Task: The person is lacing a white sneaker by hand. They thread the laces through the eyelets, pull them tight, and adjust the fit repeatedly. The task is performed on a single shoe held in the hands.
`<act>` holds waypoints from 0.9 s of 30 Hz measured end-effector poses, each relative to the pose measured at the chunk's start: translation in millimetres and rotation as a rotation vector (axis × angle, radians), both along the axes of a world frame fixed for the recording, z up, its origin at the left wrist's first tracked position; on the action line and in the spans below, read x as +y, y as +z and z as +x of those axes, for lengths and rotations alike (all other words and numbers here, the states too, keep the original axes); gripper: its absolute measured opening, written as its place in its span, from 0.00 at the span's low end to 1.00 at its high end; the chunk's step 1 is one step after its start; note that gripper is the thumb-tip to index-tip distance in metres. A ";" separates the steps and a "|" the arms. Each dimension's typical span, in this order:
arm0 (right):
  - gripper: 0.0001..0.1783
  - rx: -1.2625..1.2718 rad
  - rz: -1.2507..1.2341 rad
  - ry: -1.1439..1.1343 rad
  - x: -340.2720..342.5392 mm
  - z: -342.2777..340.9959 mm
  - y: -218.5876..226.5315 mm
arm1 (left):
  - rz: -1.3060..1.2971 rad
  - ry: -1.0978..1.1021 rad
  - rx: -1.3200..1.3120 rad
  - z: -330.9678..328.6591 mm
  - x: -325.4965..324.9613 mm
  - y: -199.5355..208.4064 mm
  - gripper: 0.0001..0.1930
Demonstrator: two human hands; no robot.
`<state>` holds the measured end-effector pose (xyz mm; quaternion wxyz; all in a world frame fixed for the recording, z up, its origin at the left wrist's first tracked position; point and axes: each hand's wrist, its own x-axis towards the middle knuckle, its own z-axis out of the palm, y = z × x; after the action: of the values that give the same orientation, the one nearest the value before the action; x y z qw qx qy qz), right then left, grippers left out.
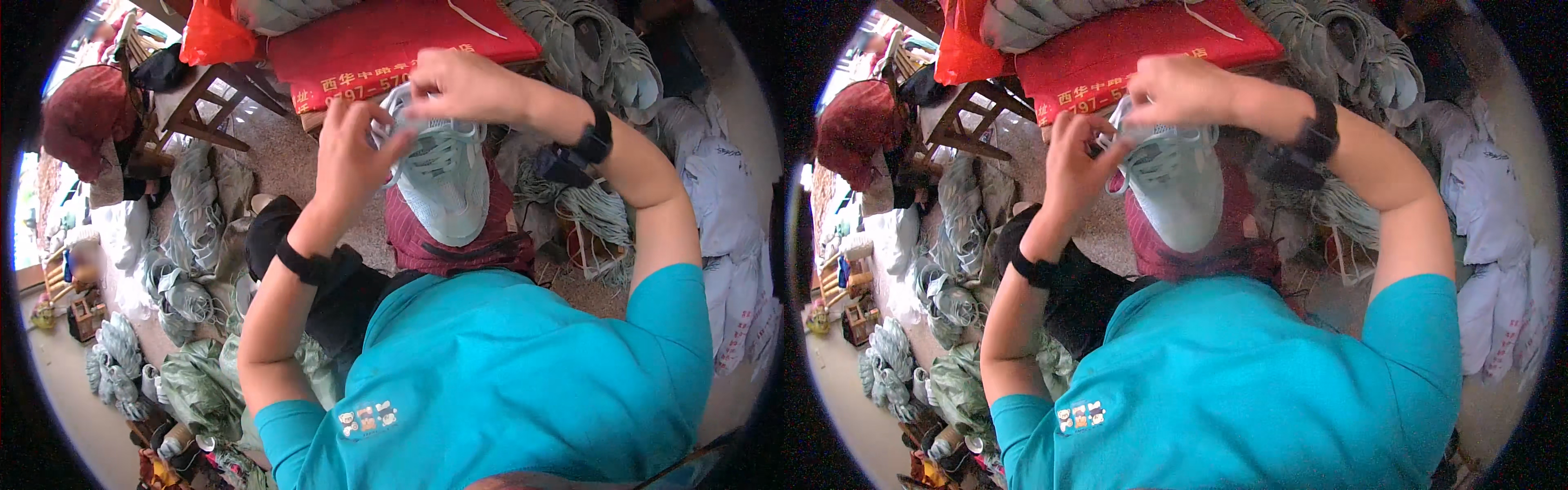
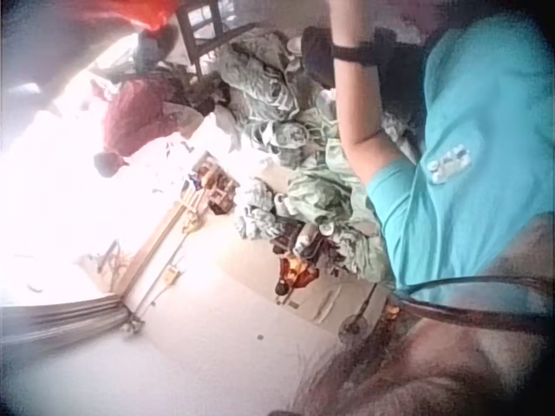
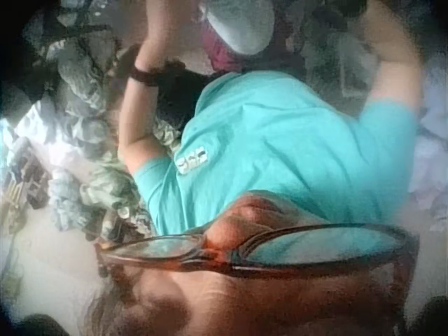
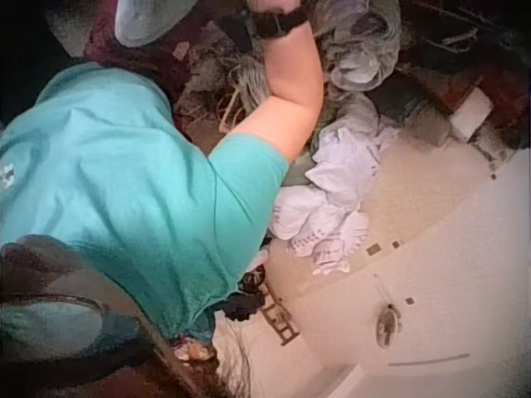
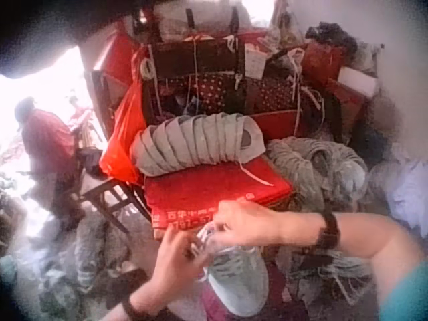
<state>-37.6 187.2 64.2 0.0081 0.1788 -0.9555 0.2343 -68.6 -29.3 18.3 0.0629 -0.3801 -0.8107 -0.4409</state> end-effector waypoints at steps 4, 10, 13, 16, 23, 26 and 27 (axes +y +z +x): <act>0.10 0.086 0.230 0.120 -4.5 25.0 2.2 | -0.130 -0.108 -0.019 9.7 -4.6 -5.0 0.08; 0.06 -0.151 0.187 0.148 12.7 49.3 18.7 | -0.124 -0.261 -0.037 5.8 -36.5 -8.6 0.06; 0.08 -0.475 -0.060 0.036 34.6 49.3 11.0 | -0.156 -0.143 -0.310 10.7 -51.0 -13.9 0.06; 0.10 -0.519 -0.615 -0.267 54.0 44.5 -4.5 | -0.080 -0.076 -0.358 11.7 -52.1 -21.2 0.06; 0.29 -0.667 -0.921 -0.620 21.4 22.9 -61.9 | 0.327 -0.212 -0.731 -6.3 -13.8 -54.8 0.25; 0.37 -0.667 -1.133 -0.459 17.7 36.1 -44.1 | 0.336 -0.264 -0.636 -1.4 -9.2 -52.2 0.29; 0.38 -0.774 -1.386 -0.408 28.9 38.8 -45.5 | 0.353 -0.271 -0.687 2.8 -9.9 -39.7 0.29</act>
<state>1.2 216.0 18.7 -0.1711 -0.1378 -0.5428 0.8106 -65.8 -39.2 -21.4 -0.2061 -0.2977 -0.6390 -0.6787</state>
